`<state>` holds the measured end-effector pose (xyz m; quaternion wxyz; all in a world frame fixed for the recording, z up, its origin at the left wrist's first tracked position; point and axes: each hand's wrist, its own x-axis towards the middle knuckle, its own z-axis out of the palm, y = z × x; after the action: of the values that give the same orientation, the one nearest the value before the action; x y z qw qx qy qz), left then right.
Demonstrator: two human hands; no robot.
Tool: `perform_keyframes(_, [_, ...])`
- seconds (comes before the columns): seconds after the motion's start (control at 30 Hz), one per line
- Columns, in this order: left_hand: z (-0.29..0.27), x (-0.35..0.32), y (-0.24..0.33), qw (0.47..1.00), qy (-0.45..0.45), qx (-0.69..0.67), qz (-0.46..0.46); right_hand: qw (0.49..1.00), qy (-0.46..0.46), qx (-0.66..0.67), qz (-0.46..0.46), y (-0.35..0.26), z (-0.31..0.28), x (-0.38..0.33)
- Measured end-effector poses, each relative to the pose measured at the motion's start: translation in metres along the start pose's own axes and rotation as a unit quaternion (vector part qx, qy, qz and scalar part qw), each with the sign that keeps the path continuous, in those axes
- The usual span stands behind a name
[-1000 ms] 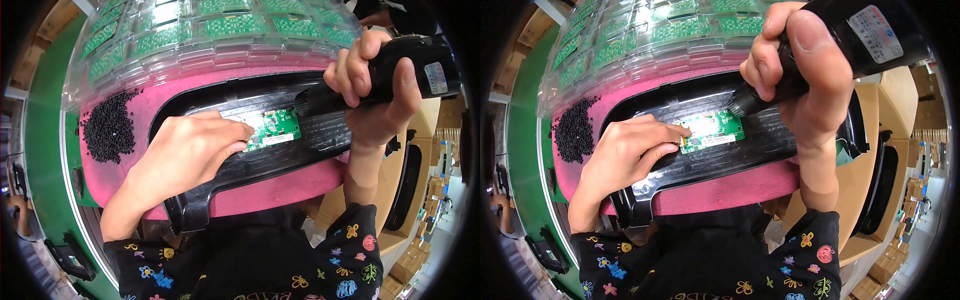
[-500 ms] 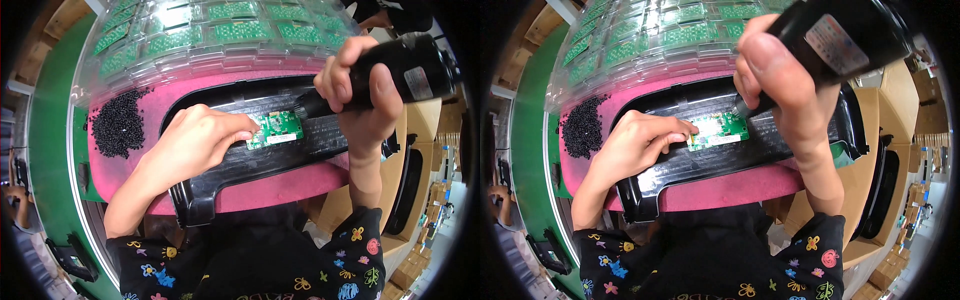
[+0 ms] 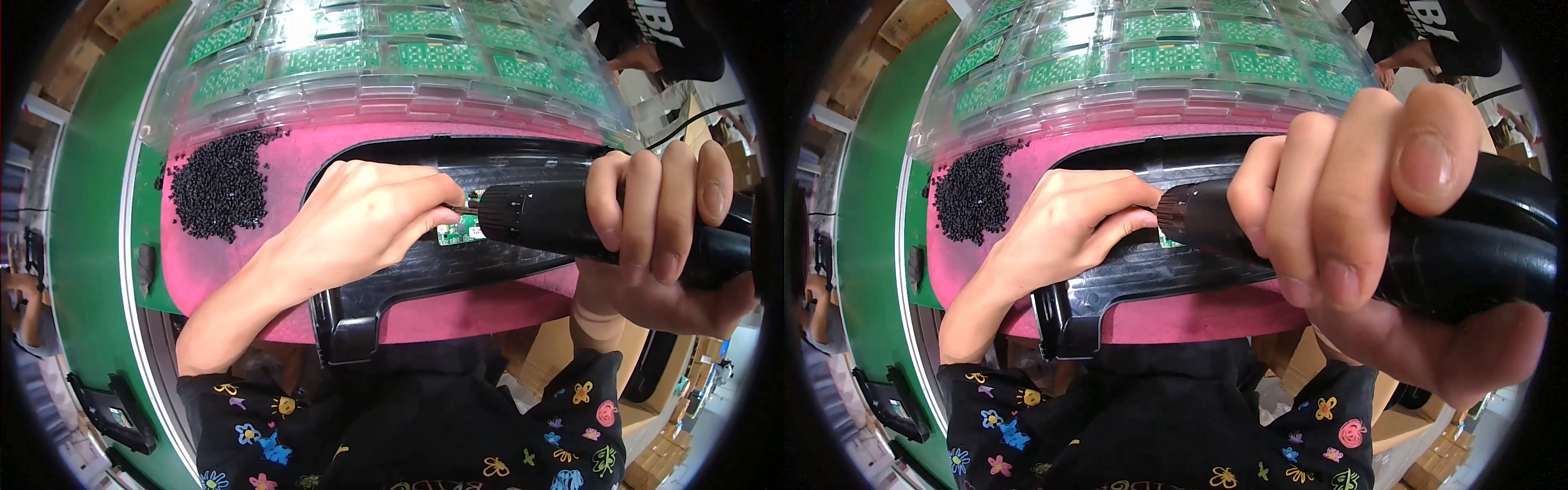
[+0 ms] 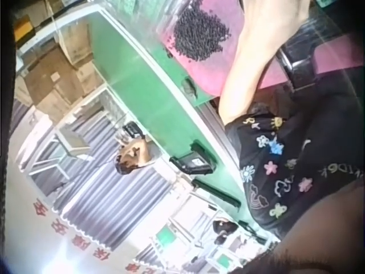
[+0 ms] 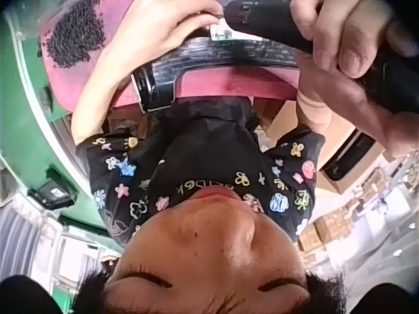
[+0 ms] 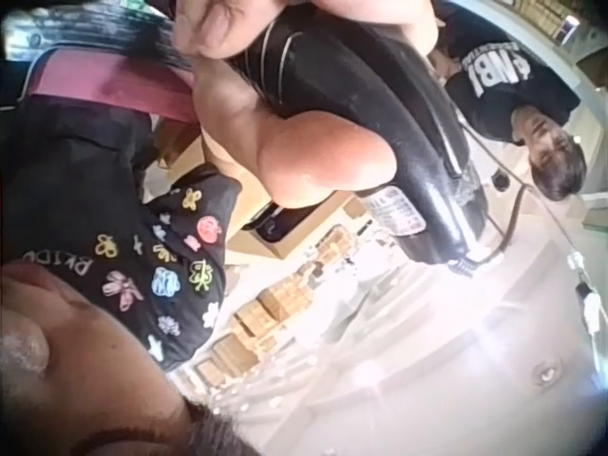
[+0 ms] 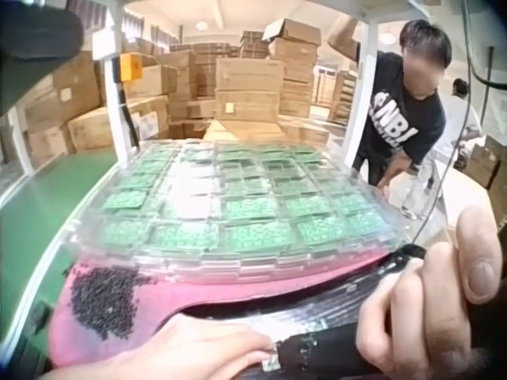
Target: The recorder is assembling circuit boards into plastic housings and securing them with screws using an electric screwdriver.
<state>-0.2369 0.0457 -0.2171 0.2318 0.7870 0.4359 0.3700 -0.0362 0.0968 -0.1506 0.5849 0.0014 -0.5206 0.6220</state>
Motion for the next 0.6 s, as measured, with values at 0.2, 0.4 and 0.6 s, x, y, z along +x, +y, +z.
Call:
perform_keyframes(0.2, [0.002,-0.004,-0.006,0.999,-0.016,-0.030,-0.031,0.996,-0.059,-0.034,0.050,-0.006,-0.009,0.010])
perform_keyframes(0.4, [-0.001,-0.005,-0.006,0.988,-0.071,0.057,-0.125,0.986,-0.082,-0.075,0.125,-0.001,-0.011,0.010])
perform_keyframes(0.6, [-0.001,-0.005,0.000,0.982,-0.050,0.085,-0.164,0.981,-0.059,-0.083,0.168,0.031,-0.017,0.005])
